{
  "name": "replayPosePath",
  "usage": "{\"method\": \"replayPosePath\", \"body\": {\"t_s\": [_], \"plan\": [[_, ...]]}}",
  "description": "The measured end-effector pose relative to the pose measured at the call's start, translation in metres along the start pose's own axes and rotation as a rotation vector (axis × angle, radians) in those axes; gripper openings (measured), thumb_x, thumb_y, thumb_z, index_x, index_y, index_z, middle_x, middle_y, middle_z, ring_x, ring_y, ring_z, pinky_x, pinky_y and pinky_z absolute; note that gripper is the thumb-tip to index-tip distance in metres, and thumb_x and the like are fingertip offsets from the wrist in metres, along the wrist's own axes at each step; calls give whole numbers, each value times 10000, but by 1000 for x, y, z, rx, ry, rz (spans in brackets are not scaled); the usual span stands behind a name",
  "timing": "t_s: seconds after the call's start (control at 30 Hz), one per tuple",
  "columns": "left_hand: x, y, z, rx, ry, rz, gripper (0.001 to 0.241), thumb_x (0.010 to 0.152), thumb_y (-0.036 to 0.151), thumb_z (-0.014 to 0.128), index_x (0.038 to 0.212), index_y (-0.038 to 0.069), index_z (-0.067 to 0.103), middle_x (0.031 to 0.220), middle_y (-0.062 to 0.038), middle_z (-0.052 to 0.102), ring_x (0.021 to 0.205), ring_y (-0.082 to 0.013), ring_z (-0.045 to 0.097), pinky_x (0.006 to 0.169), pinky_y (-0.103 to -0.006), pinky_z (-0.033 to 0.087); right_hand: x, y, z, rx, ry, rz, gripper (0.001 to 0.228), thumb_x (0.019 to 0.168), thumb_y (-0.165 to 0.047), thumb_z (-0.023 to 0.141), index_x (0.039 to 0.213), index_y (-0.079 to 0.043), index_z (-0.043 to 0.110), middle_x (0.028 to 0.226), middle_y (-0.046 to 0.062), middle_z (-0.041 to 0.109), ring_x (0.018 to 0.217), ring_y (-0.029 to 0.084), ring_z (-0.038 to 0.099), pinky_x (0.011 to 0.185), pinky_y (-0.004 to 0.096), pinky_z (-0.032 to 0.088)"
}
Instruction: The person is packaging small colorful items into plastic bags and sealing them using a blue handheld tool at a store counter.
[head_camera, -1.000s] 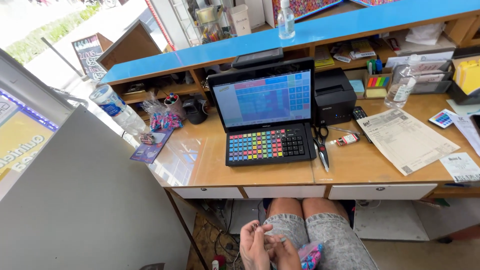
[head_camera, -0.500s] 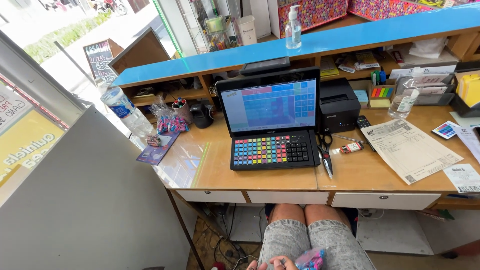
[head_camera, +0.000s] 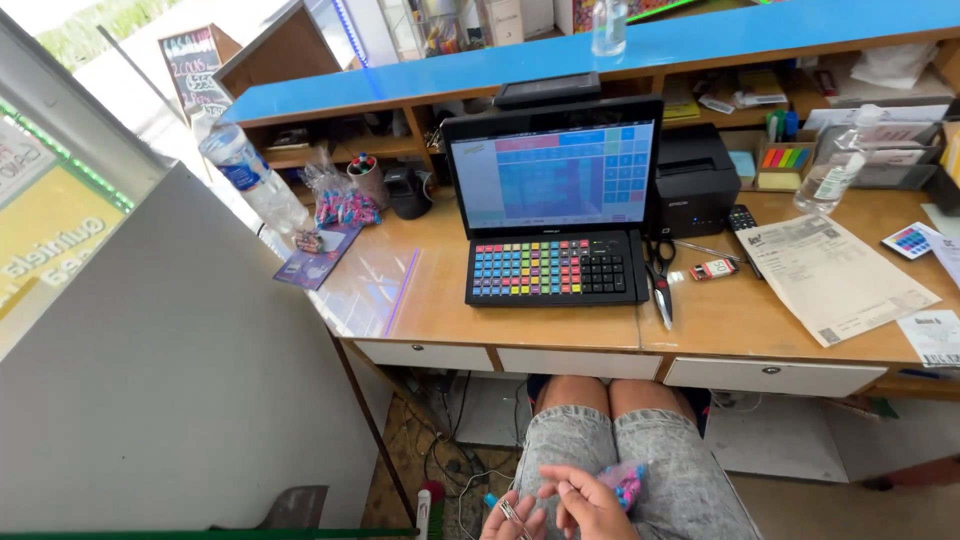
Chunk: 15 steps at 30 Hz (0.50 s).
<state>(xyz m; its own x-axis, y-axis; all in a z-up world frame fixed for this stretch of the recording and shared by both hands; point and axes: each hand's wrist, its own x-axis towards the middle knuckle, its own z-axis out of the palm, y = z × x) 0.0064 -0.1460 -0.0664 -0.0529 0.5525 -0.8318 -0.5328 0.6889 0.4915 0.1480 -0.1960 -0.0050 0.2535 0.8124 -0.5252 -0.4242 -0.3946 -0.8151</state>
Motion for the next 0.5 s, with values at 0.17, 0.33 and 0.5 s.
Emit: {"method": "replayPosePath", "body": {"t_s": [0.17, 0.33, 0.5], "plan": [[-47, 27, 17, -109, -186, -162, 552, 950, -103, 621, 1493, -71, 527, 1478, -313, 585, 1221, -474, 623, 1101, -516, 445, 20, 18, -11, 38, -3, 22, 188, 1029, -78, 482, 1206, -71, 546, 1029, 244, 758, 483, 242, 506, 513, 328, 408], [-59, 10, 13, -80, -305, 171, 499, 913, -33, 611, 1388, -166, 537, 1209, -401, 729, 996, -385, 744, 895, -397, 575, 23, 26, -10, -44, -127, -200, 228, 973, -106, 605, 1165, -29, 702, 1071, 108, 766, 910, 162, 698, 620, 301, 582], [-44, -1, 1, -64, -370, 215, 553, 822, -117, 509, 1373, -123, 548, 1309, -360, 678, 1148, -384, 727, 979, -393, 585, 17, 6, 0, -278, -125, -382, 192, 938, -128, 667, 1077, -56, 779, 1061, 78, 715, 946, 158, 647, 855, 281, 499]]}}
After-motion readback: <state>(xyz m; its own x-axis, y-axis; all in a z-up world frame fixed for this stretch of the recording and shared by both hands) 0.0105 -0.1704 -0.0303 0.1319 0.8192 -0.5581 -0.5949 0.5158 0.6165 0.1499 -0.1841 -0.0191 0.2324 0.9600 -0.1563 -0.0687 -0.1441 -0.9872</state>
